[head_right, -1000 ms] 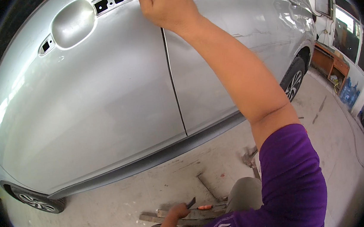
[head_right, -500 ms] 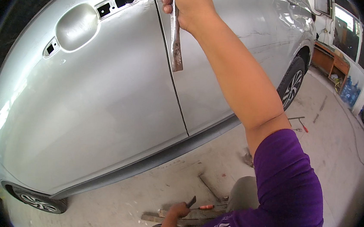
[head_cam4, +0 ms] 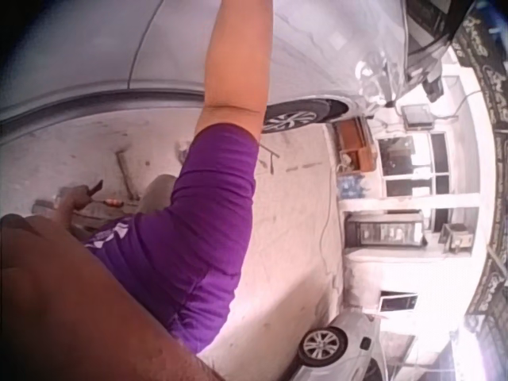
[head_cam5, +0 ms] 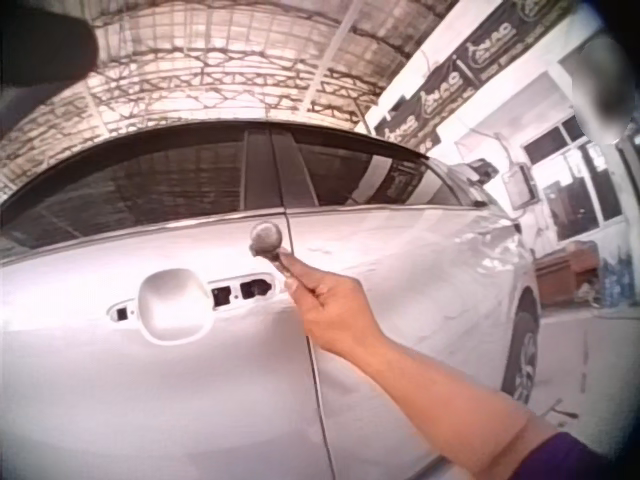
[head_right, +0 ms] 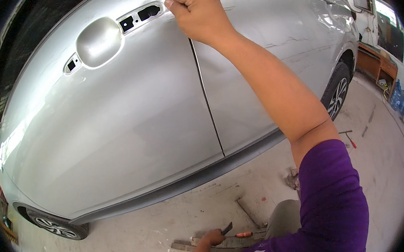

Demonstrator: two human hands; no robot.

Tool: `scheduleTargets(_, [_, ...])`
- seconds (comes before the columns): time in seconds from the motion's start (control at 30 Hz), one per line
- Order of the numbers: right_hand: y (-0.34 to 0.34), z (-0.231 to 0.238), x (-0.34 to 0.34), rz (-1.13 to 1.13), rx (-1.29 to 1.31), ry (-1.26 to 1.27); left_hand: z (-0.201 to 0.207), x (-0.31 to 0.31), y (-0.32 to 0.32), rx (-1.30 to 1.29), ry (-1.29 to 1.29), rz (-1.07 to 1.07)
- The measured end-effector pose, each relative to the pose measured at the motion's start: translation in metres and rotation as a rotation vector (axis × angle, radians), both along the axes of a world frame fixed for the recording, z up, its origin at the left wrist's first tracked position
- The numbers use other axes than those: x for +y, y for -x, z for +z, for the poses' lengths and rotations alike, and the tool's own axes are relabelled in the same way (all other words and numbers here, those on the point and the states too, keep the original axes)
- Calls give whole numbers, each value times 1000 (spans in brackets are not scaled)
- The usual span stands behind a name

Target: The person uses a hammer and a metal pry tool to strike and reshape the surface of a silver car door, then uses a long metal rod to apply pressure to the panel.

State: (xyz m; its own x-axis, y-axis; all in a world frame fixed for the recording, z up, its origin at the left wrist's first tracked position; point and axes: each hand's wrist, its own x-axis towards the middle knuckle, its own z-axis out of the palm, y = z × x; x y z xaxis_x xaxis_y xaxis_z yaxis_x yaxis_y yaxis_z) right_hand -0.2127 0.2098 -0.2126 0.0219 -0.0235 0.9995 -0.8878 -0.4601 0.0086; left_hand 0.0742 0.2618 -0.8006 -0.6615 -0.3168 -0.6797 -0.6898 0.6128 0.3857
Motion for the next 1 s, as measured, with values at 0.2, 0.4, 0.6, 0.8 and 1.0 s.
scheduleTargets(0.2, [-26, 1, 4, -92, 33, 26, -15, 1, -1, -1, -27, 7])
scheduleTargets(0.4, [-33, 8, 10, -65, 60, 135, -13, 0, 1, -11, 4, 28])
scheduleTargets(0.6, [-37, 12, 17, -272, -50, -171, -13, 0, -6, -37, 11, 22])
scheduleTargets(0.8, [-23, 12, 8, -302, -11, -128, 1, 2, -1, -18, -4, 18])
scheduleTargets(1.0, [-44, 13, 10, -349, -38, -254, -19, 1, -6, 3, -23, 52])
